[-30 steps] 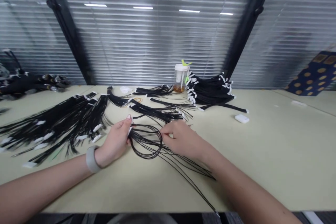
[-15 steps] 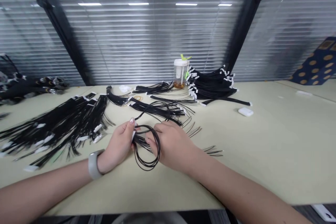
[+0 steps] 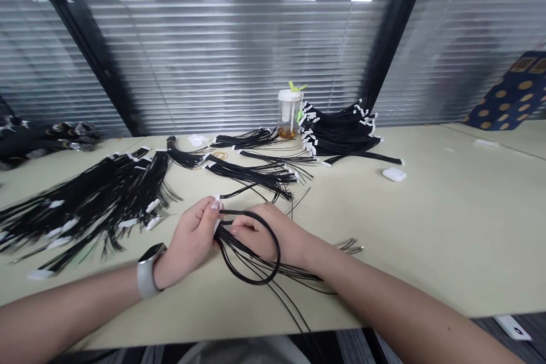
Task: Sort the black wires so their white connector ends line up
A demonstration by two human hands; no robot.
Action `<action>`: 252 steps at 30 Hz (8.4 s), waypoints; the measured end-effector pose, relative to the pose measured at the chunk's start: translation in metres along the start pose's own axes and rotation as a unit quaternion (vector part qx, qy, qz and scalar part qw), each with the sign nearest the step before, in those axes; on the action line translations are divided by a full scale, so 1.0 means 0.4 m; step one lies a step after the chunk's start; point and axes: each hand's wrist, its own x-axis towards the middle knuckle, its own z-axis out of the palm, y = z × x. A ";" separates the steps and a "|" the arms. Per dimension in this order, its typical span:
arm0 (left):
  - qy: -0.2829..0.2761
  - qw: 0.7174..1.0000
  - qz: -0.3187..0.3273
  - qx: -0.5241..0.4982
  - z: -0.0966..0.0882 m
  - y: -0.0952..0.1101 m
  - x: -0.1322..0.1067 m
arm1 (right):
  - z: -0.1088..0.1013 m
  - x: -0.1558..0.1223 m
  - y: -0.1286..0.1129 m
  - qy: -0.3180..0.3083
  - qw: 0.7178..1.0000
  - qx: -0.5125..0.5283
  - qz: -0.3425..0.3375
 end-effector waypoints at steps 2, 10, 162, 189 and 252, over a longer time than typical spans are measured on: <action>-0.003 1.000 0.008 0.001 -0.001 0.002 -0.001 | 0.000 0.002 0.002 -0.011 1.000 -0.011 -0.001; -0.015 0.999 0.035 0.009 -0.004 0.002 0.003 | 0.007 -0.003 0.015 -0.019 0.996 -0.087 -0.031; -0.103 0.993 0.045 -0.045 0.002 -0.012 0.011 | 0.020 -0.007 0.057 0.187 0.957 -0.220 -0.038; 0.023 0.993 -0.037 -0.108 0.012 -0.018 0.041 | -0.054 -0.041 -0.024 0.066 0.978 -0.191 0.043; 0.036 0.978 -0.107 -0.175 0.020 -0.039 0.058 | -0.179 -0.032 0.052 0.091 0.935 -0.314 0.137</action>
